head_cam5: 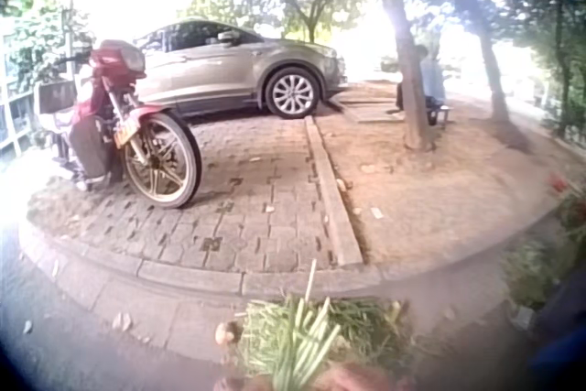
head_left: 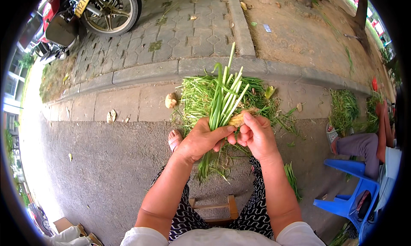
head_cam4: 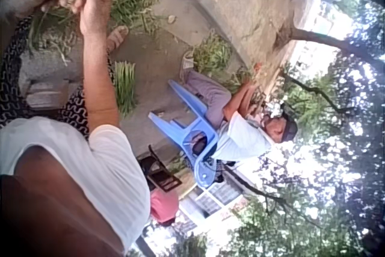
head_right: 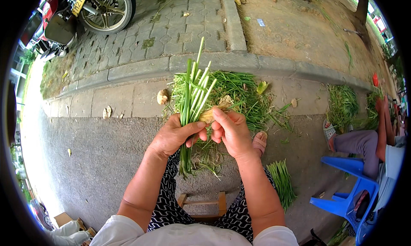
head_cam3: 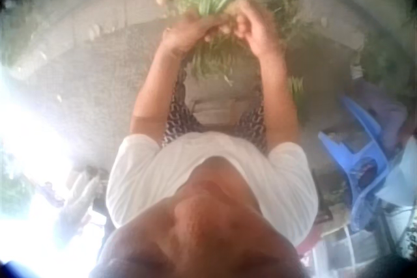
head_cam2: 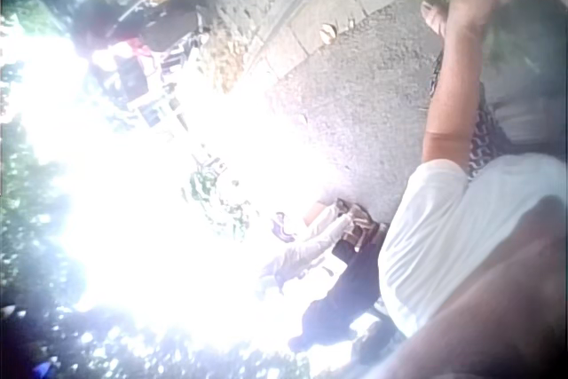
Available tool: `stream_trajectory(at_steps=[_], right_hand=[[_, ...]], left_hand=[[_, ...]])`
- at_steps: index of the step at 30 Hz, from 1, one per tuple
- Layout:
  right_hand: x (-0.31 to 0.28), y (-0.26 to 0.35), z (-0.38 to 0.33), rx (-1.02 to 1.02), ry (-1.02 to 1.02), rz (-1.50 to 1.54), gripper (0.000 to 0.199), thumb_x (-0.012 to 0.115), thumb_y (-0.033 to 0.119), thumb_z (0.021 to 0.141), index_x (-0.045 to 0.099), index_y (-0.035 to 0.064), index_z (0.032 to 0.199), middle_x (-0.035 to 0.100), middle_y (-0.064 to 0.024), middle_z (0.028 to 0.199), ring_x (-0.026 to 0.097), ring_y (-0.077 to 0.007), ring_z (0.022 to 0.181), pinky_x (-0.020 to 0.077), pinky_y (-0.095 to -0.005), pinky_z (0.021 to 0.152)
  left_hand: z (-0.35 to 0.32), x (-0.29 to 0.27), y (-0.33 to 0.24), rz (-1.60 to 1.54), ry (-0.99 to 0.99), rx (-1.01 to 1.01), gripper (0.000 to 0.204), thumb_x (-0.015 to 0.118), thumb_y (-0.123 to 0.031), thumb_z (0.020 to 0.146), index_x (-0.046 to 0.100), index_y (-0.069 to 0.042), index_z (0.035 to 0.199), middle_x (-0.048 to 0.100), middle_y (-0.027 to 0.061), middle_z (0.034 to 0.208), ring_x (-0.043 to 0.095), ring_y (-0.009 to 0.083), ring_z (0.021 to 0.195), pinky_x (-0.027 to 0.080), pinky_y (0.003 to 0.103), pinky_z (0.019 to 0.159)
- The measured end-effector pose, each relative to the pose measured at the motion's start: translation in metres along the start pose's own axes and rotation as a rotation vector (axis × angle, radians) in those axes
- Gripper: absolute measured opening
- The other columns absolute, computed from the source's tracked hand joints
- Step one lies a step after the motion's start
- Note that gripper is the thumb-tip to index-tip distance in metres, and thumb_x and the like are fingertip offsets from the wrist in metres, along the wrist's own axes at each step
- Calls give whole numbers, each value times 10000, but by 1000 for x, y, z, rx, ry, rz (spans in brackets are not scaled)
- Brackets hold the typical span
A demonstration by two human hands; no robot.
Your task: The person sorts through a pile of green herbs on the ground, picking out individual stalks and removing dead leaves by hand.
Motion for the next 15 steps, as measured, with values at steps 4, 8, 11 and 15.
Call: stream_trajectory(at_steps=[4,8,11,15], right_hand=[[3,4,0,-89,42,27,254,561,213,883,592,66,678,559,-10,584,499,-83,478,380,-240,411],[-9,14,0,-152,50,112,208,537,192,894,626,79,743,585,-5,608,513,-98,501,388,-267,430],[-15,21,1,-162,88,167,150,536,173,889,659,106,837,604,-2,625,524,-115,513,398,-290,450],[-16,26,-2,-154,136,116,150,552,159,874,651,71,804,586,-16,589,501,-112,473,387,-280,432]], left_hand=[[0,-6,0,13,-36,25,162,565,-165,851,603,-11,883,608,52,688,464,78,483,359,198,428],[6,-19,-1,-26,-181,43,194,568,-209,854,589,-23,903,624,52,720,446,69,477,357,199,437],[6,-33,-3,-78,-262,98,179,568,-198,855,579,-27,905,617,47,712,443,71,470,354,200,430],[5,-42,-10,-143,-299,133,141,559,-159,858,565,-27,909,590,41,683,446,82,458,359,207,416]])
Point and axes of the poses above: each hand's wrist, its own z-axis towards the middle knuckle, its own x-axis out of the palm, y = z × x, the point moved 4 cm from there along z, towards the middle knuckle
